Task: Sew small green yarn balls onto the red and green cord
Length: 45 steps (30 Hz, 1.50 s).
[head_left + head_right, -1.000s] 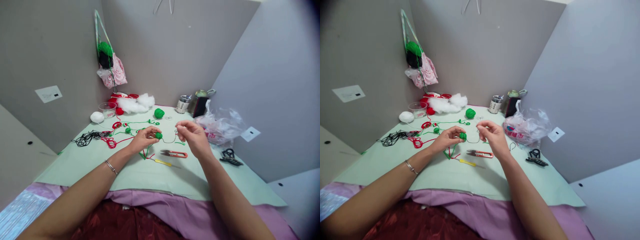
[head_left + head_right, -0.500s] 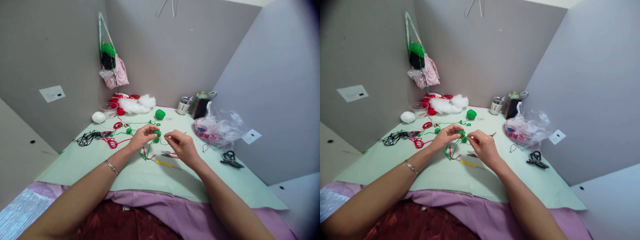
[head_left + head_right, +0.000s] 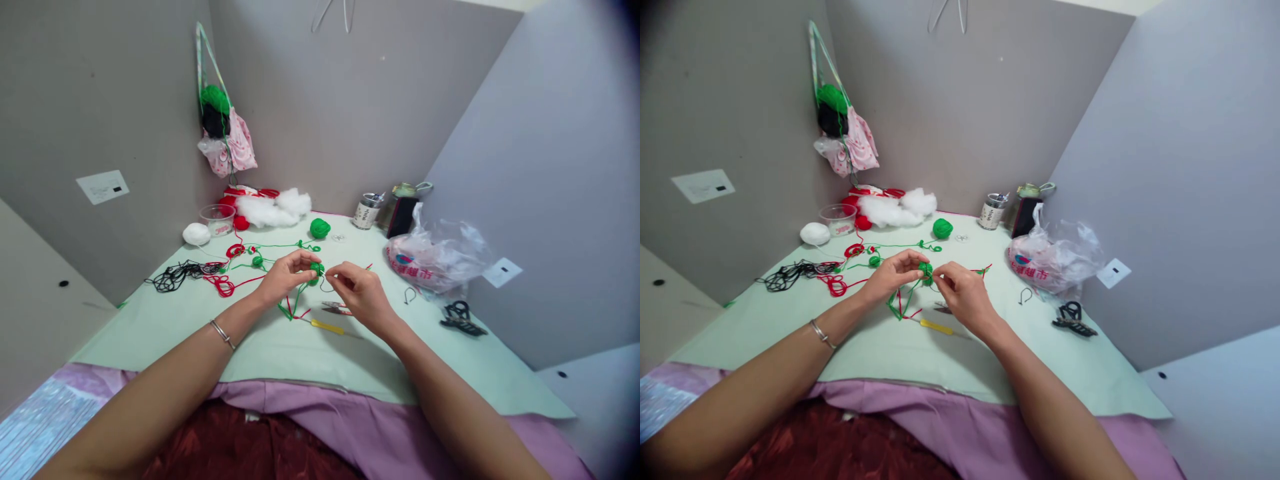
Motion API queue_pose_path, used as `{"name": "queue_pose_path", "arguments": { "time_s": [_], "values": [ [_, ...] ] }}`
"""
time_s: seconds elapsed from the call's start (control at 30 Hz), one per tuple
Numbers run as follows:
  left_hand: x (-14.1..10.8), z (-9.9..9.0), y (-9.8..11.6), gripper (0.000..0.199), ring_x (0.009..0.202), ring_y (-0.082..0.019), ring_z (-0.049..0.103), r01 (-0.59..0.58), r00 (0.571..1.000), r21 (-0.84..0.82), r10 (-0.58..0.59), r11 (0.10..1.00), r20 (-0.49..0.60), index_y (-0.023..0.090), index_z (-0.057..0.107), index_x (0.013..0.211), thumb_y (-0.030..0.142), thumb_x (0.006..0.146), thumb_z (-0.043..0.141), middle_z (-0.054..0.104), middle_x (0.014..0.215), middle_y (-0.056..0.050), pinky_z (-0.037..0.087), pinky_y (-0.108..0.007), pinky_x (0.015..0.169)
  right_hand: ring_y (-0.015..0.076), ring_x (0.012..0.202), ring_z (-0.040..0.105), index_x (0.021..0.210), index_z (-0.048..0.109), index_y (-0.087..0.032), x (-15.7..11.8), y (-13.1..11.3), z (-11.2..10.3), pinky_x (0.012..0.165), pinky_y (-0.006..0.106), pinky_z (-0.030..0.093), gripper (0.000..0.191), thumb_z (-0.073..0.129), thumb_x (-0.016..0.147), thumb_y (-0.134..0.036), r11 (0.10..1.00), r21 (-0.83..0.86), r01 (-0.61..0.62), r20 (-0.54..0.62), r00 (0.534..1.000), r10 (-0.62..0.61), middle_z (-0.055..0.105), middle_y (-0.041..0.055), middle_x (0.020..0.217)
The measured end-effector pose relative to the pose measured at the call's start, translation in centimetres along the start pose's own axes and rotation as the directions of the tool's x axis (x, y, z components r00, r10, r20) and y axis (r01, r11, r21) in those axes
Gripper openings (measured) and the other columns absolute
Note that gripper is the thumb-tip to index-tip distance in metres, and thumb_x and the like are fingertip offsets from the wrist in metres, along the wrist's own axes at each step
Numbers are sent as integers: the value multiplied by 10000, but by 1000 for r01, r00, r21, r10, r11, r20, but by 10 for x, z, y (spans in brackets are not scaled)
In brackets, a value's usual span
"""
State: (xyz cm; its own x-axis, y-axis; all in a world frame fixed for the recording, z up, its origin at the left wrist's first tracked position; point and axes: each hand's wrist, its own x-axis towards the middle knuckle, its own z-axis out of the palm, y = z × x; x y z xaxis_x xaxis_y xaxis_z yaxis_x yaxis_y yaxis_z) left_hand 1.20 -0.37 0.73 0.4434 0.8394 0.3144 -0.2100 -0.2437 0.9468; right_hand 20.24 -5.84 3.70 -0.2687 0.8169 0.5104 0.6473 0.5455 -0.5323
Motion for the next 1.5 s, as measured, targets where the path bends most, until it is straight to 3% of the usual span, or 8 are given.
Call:
{"name": "queue_pose_path", "arguments": {
  "time_s": [0.43, 0.83, 1.0, 1.13, 1.2, 1.27, 1.4, 1.5],
  "values": [
    [-3, 4, 4, 324, 879, -159, 659, 135, 990, -258, -140, 957, -3, 170, 636, 1025, 274, 742, 754, 661, 933, -30, 490, -358, 935, 124, 557, 439, 883, 666, -200, 1, 0, 8, 542, 262, 346, 138, 583, 880, -311, 954, 268, -133, -21, 989, 143, 587, -1, 677],
    [-3, 11, -7, 267, 883, -146, 599, -17, 993, 31, 21, 999, -117, 153, 581, 930, 222, 724, 737, 624, 915, -31, 489, -299, 833, 140, 607, 594, 870, 521, -208, 2, 14, 18, 568, 253, 453, 105, 583, 855, -292, 902, 350, -253, 58, 967, 249, 595, -15, 712],
    [-5, 14, -7, 196, 873, -150, 605, -80, 991, 136, 94, 987, -97, 159, 589, 889, 200, 730, 697, 619, 891, -24, 481, -315, 866, 157, 697, 609, 933, 497, -223, -4, 12, 23, 648, 275, 449, 62, 494, 927, -285, 995, 31, -98, 23, 995, 97, 637, 19, 823],
    [-5, 14, -10, 179, 891, -158, 601, -96, 991, 232, 114, 968, -67, 158, 606, 908, 186, 741, 662, 618, 930, -36, 475, -322, 882, 150, 672, 579, 847, 553, -208, -4, 6, 20, 622, 271, 402, 130, 466, 937, -243, 978, -208, 15, -11, 1000, -18, 651, 45, 835],
    [-5, 14, -10, 175, 888, -158, 599, -92, 993, 246, 107, 965, -47, 161, 601, 915, 181, 747, 647, 615, 928, -34, 477, -319, 876, 138, 657, 581, 824, 571, -203, -2, 1, 14, 612, 270, 411, 137, 500, 926, -262, 992, -120, 26, -64, 997, -34, 653, 58, 886],
    [-5, 14, -10, 182, 905, -161, 598, -91, 995, 260, 101, 961, -24, 166, 599, 926, 168, 747, 632, 617, 940, -36, 475, -320, 883, 128, 609, 592, 851, 559, -209, 1, -6, 5, 572, 265, 435, 132, 529, 921, -317, 986, 166, -35, -63, 997, 46, 655, 51, 885],
    [-4, 13, -10, 240, 967, -174, 594, -66, 997, 288, 74, 955, -17, 167, 594, 959, 131, 723, 613, 615, 1000, -51, 467, -343, 935, 150, 541, 637, 900, 476, -238, 8, -13, -25, 484, 258, 473, 195, 548, 914, -419, 678, 693, -245, 134, 968, 213, 666, -3, 744],
    [-3, 10, -13, 283, 979, -180, 594, -22, 999, 320, 33, 947, -30, 167, 601, 981, 114, 703, 611, 622, 1023, -60, 461, -365, 962, 138, 566, 633, 893, 522, -242, 12, -8, -48, 572, 270, 528, 186, 627, 872, -394, 607, 787, -113, -54, 967, 250, 598, -49, 611]
  ]
}}
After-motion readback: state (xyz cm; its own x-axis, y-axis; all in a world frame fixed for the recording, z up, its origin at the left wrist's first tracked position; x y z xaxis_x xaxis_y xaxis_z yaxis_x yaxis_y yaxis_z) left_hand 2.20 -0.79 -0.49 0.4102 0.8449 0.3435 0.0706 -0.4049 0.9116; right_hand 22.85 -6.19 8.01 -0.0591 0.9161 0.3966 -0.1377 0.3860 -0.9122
